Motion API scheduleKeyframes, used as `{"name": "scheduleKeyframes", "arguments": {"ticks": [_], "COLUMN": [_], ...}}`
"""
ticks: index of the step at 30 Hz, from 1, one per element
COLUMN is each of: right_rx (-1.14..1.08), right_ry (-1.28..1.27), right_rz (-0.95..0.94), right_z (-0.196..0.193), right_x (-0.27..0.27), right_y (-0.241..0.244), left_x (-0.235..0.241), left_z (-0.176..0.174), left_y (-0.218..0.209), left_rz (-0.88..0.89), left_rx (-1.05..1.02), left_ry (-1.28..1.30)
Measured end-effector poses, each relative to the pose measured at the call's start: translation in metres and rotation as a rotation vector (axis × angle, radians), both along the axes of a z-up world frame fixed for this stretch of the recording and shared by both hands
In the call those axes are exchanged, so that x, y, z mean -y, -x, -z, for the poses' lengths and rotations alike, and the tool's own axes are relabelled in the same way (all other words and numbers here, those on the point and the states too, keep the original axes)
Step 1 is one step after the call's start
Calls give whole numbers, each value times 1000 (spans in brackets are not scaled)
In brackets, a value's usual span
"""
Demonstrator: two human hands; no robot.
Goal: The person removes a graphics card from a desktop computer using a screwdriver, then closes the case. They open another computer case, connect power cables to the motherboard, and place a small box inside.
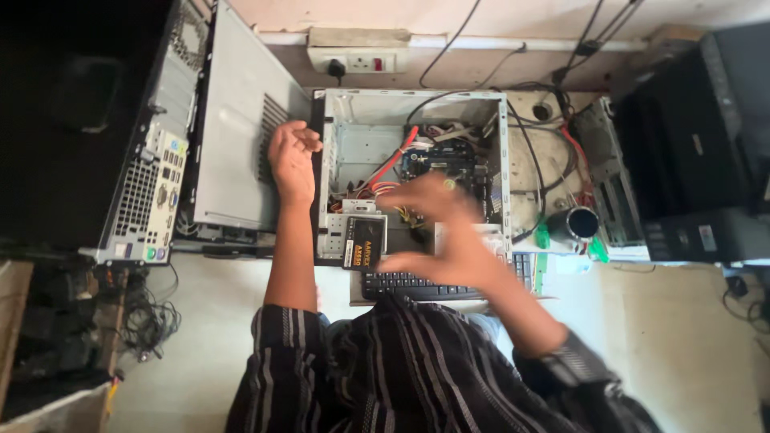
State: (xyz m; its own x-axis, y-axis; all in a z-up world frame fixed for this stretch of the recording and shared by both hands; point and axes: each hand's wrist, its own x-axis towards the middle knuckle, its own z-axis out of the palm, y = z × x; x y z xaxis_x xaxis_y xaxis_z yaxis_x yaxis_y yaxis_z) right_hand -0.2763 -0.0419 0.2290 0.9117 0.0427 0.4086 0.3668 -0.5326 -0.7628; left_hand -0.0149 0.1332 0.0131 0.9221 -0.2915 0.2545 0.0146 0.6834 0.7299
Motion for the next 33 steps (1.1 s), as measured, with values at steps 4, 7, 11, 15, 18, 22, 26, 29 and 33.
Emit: {"name": "scheduleKeyframes", "arguments": {"ticks": [4, 7, 11, 15, 18, 22, 26, 29, 33], "right_rx": [-175, -169, -103, 16, 118, -86, -280, -435, -198], "right_ry": [502, 558, 552, 500, 450, -58, -457, -770, -1134], "right_rz": [-18, -10, -10, -4, 73, 276, 288, 210, 355], "right_z": [86, 114, 118, 116, 126, 153, 176, 201, 239], "right_x": [-33, -34, -33, -42, -42, -26, -2, 8, 51], "right_y": [-18, -17, -16, -11, -10, -38, -91, -112, -123], "left_x": [-2, 3, 6, 8, 11, 9, 12, 10, 3], "left_z": [1, 2, 0, -10, -20, -29, -30, -18, -5], "left_y": [1, -1, 1, 8, 14, 23, 30, 30, 16], "left_rz": [-15, -24, -48, -109, -44, 101, 54, 45, -154], "left_rx": [14, 38, 67, 204, 256, 472, 697, 492, 124], "left_ry": [-58, -131, -226, -418, -469, -484, -703, -799, -377]}}
